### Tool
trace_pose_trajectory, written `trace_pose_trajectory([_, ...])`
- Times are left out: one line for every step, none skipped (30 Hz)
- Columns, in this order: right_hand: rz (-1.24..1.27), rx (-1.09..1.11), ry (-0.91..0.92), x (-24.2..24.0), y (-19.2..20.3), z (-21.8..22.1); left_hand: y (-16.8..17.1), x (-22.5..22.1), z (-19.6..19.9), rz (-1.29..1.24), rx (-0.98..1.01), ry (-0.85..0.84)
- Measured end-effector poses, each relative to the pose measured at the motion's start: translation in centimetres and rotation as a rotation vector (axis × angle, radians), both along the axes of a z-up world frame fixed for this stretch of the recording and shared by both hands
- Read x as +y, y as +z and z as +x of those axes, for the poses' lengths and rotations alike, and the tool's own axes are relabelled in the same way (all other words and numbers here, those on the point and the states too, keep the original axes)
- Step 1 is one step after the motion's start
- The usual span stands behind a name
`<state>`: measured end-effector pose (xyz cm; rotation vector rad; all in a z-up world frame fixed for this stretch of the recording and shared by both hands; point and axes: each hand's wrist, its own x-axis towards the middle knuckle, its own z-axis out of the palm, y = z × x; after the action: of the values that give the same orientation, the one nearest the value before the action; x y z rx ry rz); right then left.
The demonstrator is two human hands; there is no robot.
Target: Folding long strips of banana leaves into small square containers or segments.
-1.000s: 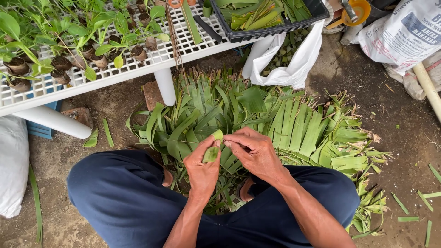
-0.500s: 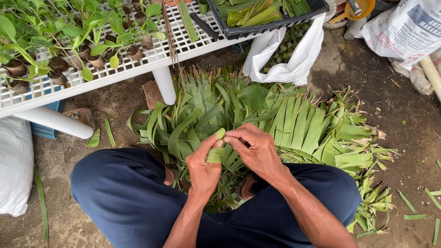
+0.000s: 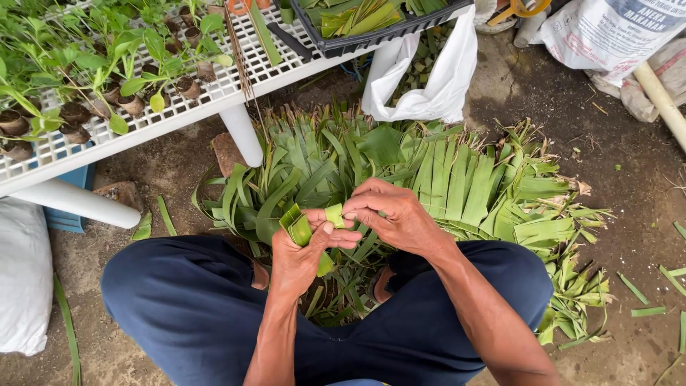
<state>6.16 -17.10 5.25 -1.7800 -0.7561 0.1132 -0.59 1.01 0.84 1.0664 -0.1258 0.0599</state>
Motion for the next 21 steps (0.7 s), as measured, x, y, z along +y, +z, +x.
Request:
trace_pose_trajectory([0.002, -0.006, -0.001, 0.0, -0.1, 0.0, -0.1, 0.0, 0.0, 0.002, -0.006, -0.001])
trace_pose_trajectory([0.005, -0.002, 0.006, 0.0, -0.3, 0.0, -0.2, 0.0, -0.1, 0.017, 0.008, 0.01])
trace_pose_trajectory([0.009, 0.001, 0.012, -0.1, -0.4, 0.0, -0.4, 0.0, -0.1, 0.031, 0.023, 0.021])
trace_pose_trajectory([0.011, -0.001, 0.01, -0.1, -0.6, 0.0, -0.3, 0.0, -0.1, 0.034, 0.02, 0.019])
trace_pose_trajectory([0.02, -0.004, 0.013, -0.2, -0.8, 0.0, -0.3, -0.1, -0.2, 0.025, 0.027, 0.025])
trace_pose_trajectory([0.028, -0.008, 0.016, -0.2, -1.0, 0.0, -0.4, -0.1, -0.2, 0.016, 0.035, 0.032])
trace_pose_trajectory([0.03, -0.011, 0.013, -0.3, -1.1, -0.1, -0.3, -0.1, -0.2, 0.018, 0.032, 0.029])
trace_pose_trajectory([0.036, -0.008, 0.024, -0.4, -1.1, -0.1, -0.2, -0.2, -0.3, 0.015, 0.036, 0.028])
trace_pose_trajectory([0.042, -0.004, 0.035, -0.5, -1.2, -0.2, -0.2, -0.2, -0.3, 0.011, 0.039, 0.027])
trace_pose_trajectory([0.044, -0.006, 0.037, -0.5, -1.4, -0.2, -0.3, -0.3, -0.4, 0.012, 0.037, 0.028])
trace_pose_trajectory([0.053, 0.031, 0.042, -0.5, -1.6, -0.3, -0.4, -0.4, -0.4, 0.057, 0.034, 0.045])
trace_pose_trajectory([0.064, 0.065, 0.046, -0.6, -1.7, -0.2, -0.5, -0.5, -0.4, 0.103, 0.027, 0.061])
trace_pose_trajectory([0.066, 0.06, 0.046, -0.5, -1.9, -0.3, -0.9, -0.5, -0.5, 0.105, 0.022, 0.061])
trace_pose_trajectory([0.061, 0.065, 0.034, -0.4, -1.9, -0.3, -1.2, -0.5, -0.4, 0.116, 0.018, 0.085])
trace_pose_trajectory([0.055, 0.07, 0.021, -0.3, -2.0, -0.2, -1.5, -0.6, -0.3, 0.126, 0.015, 0.109])
trace_pose_trajectory([0.056, 0.06, 0.019, -0.3, -1.6, -0.1, -0.9, -0.6, -0.1, 0.127, 0.004, 0.107])
trace_pose_trajectory([0.043, 0.057, 0.029, -0.2, -1.2, 0.1, -0.3, -0.7, 0.0, 0.12, 0.013, 0.116])
trace_pose_trajectory([0.028, 0.059, 0.039, -0.2, -1.0, 0.2, 0.3, -0.8, 0.0, 0.112, 0.028, 0.123])
trace_pose_trajectory([0.029, 0.054, 0.035, -0.2, -0.9, 0.0, -0.5, -0.8, 0.1, 0.112, 0.023, 0.12])
trace_pose_trajectory([0.021, 0.057, 0.042, -0.1, -0.8, -0.1, -1.3, -0.7, 0.3, 0.132, 0.032, 0.14])
trace_pose_trajectory([0.013, 0.06, 0.049, 0.0, -0.7, -0.2, -2.2, -0.6, 0.4, 0.152, 0.041, 0.161])
